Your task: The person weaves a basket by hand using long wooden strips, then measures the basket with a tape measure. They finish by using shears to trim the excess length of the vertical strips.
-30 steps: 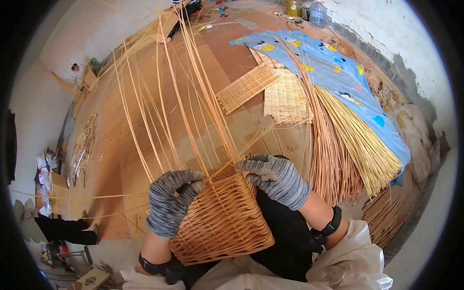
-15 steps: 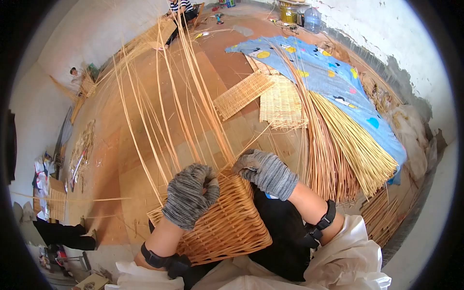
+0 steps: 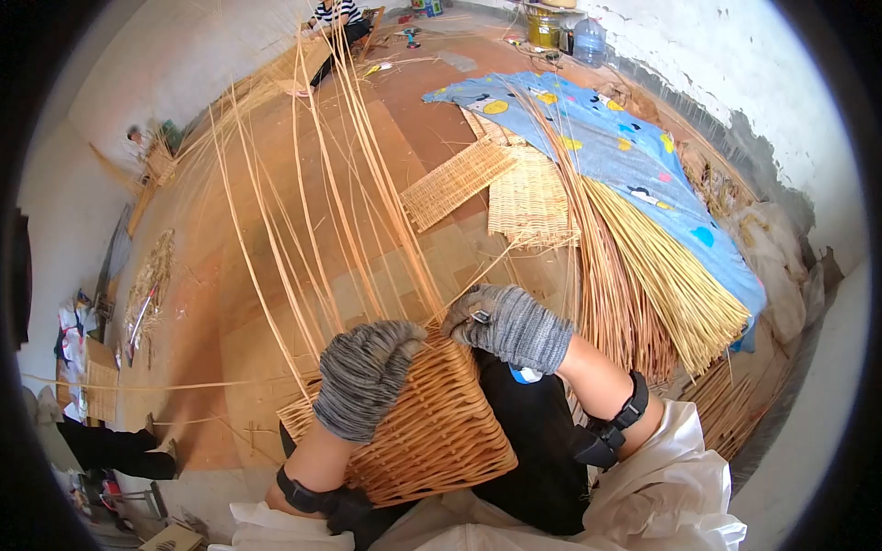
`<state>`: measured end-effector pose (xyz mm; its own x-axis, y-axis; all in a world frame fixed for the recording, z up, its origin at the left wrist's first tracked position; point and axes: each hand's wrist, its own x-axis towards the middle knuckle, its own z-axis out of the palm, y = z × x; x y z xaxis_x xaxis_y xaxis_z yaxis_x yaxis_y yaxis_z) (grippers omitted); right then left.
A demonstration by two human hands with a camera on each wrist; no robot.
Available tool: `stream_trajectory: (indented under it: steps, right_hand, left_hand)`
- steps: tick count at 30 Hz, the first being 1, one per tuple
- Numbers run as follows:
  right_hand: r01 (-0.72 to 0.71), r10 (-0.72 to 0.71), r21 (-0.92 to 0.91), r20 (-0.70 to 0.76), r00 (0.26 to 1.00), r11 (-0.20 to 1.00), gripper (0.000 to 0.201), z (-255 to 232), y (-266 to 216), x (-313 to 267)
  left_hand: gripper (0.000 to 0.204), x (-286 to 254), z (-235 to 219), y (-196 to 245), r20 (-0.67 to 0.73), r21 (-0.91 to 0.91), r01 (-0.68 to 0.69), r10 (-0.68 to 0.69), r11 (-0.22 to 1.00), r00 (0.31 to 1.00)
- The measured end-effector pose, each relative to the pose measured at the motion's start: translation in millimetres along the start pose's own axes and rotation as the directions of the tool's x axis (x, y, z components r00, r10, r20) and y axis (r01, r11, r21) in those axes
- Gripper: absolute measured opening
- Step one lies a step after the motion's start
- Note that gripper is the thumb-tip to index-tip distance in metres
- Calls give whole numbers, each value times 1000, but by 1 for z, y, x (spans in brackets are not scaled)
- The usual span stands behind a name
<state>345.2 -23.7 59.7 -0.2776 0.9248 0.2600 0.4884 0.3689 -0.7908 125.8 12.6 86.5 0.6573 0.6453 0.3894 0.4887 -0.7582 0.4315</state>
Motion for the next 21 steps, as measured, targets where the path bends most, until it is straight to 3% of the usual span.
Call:
stream_trajectory:
  steps: [1,4,10,13,16,20,21]
  right_hand:
    - [-8,8,-1,10,1000,1000,15,-2,-2,1]
    - [-64,63,11,31,998,998,14,-5,-6,3]
    - [2,-3,-23,-20,1000,1000,14,-2,-10,0]
    - [32,-35,-100,-28,999,994,16,1,-10,-5]
    - [114,-117,-113,-17,993,987,17,-1,-5,-10]
    - [136,-126,94,-106,986,986,19,6,5,-24]
    - [103,-97,52,-111,989,993,21,7,-1,-26]
  left_hand:
    - [12,1,-1,1,36,-67,82,-80,994,996]
    - [8,5,-5,9,137,23,53,-55,998,989]
    - [11,3,5,4,-5,-327,126,-135,937,991]
    - [11,0,9,0,12,-366,152,-159,918,987]
    - [12,0,4,0,8,-325,63,-64,944,998]
    - [18,0,-2,-4,97,-40,53,-49,998,994]
    - [20,5,-5,-4,136,66,19,-28,998,990]
